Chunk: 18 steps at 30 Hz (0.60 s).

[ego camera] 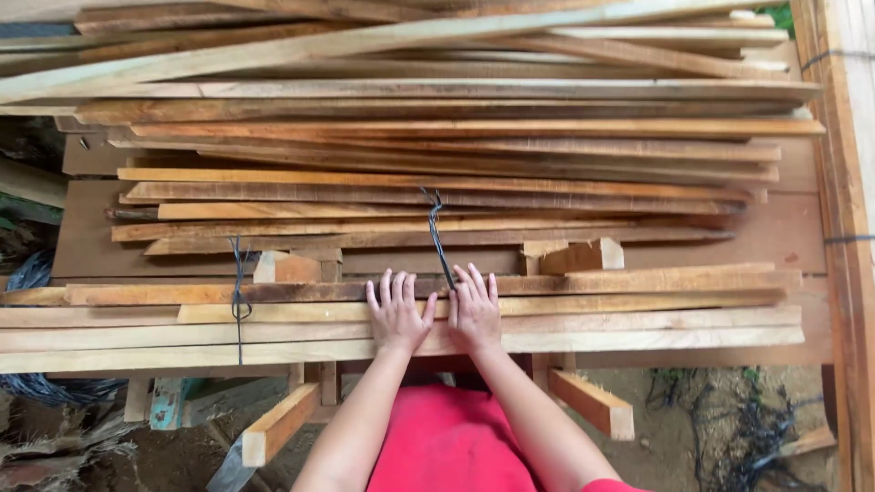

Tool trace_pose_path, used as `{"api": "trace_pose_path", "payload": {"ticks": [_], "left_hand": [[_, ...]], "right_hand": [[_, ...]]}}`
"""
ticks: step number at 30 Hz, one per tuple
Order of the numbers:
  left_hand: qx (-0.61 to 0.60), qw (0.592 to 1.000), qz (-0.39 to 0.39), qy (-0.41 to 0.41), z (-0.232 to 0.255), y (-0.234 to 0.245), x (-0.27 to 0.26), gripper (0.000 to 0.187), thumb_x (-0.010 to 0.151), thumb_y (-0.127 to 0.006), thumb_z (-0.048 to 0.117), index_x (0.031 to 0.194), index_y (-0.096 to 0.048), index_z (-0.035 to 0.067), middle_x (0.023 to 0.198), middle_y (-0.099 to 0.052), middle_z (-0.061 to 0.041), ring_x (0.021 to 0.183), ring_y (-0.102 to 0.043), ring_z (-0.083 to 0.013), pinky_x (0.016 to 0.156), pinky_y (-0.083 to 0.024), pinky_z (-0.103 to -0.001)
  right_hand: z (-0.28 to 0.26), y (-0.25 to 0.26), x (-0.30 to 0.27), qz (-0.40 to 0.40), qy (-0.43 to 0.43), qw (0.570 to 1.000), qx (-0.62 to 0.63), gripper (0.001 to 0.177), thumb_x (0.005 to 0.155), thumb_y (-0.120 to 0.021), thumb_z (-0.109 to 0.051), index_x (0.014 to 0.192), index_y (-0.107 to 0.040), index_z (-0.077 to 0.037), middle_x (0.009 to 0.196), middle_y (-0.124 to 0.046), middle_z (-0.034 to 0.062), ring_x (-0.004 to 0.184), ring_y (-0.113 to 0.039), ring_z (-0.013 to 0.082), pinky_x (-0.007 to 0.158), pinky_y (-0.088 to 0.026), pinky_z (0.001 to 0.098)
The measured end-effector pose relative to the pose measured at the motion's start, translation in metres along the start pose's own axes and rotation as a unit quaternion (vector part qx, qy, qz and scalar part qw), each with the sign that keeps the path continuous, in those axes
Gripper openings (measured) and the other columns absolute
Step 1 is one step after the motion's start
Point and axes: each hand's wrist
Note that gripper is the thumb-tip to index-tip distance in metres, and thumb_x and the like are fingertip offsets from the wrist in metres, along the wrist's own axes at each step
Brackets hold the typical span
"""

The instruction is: Bundling a set of wooden slats together using plastic ties.

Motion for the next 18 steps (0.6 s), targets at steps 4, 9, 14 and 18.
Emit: {"api": "trace_pose_path", "payload": {"ticks": [4, 9, 14, 18], "left_hand": [[-0.014, 1.0, 0.009, -0.007, 0.005, 0.012, 0.003, 0.057, 0.096, -0.045, 0.059, 0.132, -0.057, 0.016, 0.134, -0.058, -0.004, 0.142, -0.044, -0.0289, 0.12, -0.021, -0.061], [-0.019, 0.999, -0.02, -0.019, -0.014, -0.002, 0.001, 0.046, 0.1, -0.044, 0.056, 0.13, -0.058, 0.024, 0.123, -0.062, 0.001, 0.129, -0.053, -0.0232, 0.116, -0.028, -0.056], [-0.143, 0.967, -0.186, 0.099, -0.076, 0.016, 0.059, 0.032, 0.1, -0.045, 0.054, 0.108, -0.071, 0.039, 0.094, -0.078, 0.006, 0.105, -0.072, -0.0218, 0.096, -0.051, -0.044], [-0.05, 0.969, -0.234, 0.06, -0.09, 0.019, 0.065, 0.04, 0.102, -0.037, 0.049, 0.104, -0.074, 0.034, 0.095, -0.079, 0.002, 0.104, -0.074, -0.0215, 0.096, -0.048, -0.042]], "right_hand": [[0.002, 0.01, 0.001, 0.007, -0.012, 0.998, 0.061, 0.008, 0.101, -0.056, -0.025, 0.098, -0.062, -0.019, 0.141, -0.064, -0.0054, 0.138, -0.054, 0.0212, 0.121, -0.027, 0.0491], [-0.016, 0.054, -0.015, 0.009, -0.142, 0.938, 0.315, 0.025, 0.1, -0.059, -0.01, 0.116, -0.075, -0.019, 0.108, -0.08, 0.0003, 0.106, -0.074, 0.0253, 0.095, -0.056, 0.0407], [-0.035, 0.095, -0.061, -0.3, -0.121, 0.897, 0.302, 0.03, 0.097, -0.058, -0.02, 0.121, -0.071, -0.033, 0.079, -0.076, 0.001, 0.083, -0.075, 0.0305, 0.078, -0.06, 0.0456], [-0.017, 0.043, -0.107, -0.518, -0.068, 0.832, 0.187, 0.018, 0.097, -0.057, -0.029, 0.094, -0.074, -0.026, 0.09, -0.078, 0.0027, 0.09, -0.075, 0.0324, 0.08, -0.059, 0.0467]]}}
Point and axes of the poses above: each hand's wrist, its own x-axis towards the middle knuckle, its own y-axis out of the back of the hand, z = x × y
